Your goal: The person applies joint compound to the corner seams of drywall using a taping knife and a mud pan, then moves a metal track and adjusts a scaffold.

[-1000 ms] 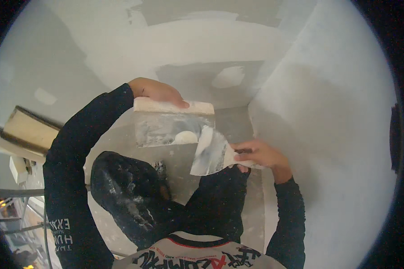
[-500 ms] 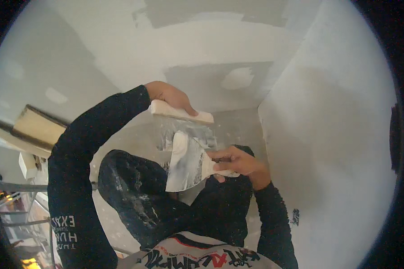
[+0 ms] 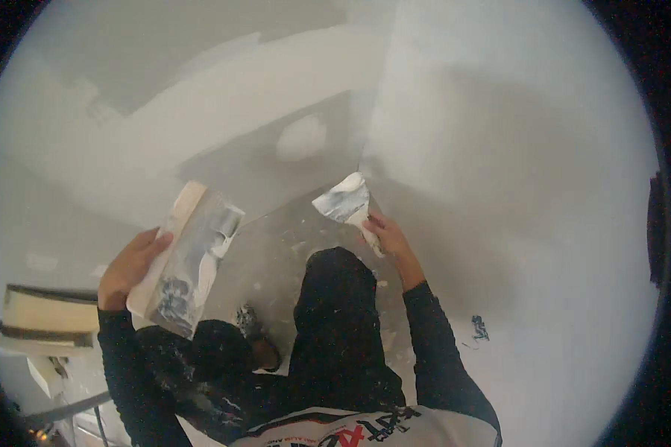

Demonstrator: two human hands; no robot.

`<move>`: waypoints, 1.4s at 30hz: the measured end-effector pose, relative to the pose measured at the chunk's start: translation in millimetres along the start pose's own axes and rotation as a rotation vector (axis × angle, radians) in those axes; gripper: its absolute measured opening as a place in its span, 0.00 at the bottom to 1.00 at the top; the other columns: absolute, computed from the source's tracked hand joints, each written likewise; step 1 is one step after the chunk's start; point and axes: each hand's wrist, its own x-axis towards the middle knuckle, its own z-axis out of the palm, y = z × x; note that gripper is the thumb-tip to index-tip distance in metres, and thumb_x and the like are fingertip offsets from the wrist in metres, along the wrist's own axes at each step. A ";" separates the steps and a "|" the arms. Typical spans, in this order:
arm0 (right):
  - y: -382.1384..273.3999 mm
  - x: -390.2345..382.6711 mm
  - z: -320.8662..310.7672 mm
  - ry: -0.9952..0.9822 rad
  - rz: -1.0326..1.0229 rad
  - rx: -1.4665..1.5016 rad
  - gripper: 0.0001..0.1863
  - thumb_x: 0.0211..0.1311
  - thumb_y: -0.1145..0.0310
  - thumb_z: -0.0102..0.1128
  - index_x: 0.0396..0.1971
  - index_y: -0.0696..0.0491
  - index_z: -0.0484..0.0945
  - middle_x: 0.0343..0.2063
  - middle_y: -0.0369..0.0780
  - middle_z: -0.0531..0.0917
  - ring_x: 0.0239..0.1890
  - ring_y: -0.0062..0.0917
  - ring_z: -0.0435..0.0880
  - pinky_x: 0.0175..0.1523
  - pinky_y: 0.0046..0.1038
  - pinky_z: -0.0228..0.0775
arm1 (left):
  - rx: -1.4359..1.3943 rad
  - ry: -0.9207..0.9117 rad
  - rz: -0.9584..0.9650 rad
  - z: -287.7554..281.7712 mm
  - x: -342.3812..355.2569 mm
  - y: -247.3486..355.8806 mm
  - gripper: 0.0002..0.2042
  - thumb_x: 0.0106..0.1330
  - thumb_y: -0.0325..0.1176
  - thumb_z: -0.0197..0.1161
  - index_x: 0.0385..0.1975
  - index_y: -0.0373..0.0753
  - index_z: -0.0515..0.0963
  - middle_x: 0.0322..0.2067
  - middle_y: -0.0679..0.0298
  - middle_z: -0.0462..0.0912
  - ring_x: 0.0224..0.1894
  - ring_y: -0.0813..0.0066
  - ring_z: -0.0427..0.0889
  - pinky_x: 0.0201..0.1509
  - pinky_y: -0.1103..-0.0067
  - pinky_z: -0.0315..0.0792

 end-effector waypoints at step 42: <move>-93.5 282.3 -124.7 -0.204 -0.612 -1.007 0.09 0.50 0.67 0.60 0.25 0.57 0.82 0.22 0.41 0.81 0.27 0.26 0.82 0.31 0.29 0.73 | -0.450 -0.180 -0.038 48.9 52.5 -47.4 0.26 0.69 0.45 0.55 0.57 0.28 0.70 0.47 0.59 0.79 0.48 0.75 0.74 0.54 0.79 0.67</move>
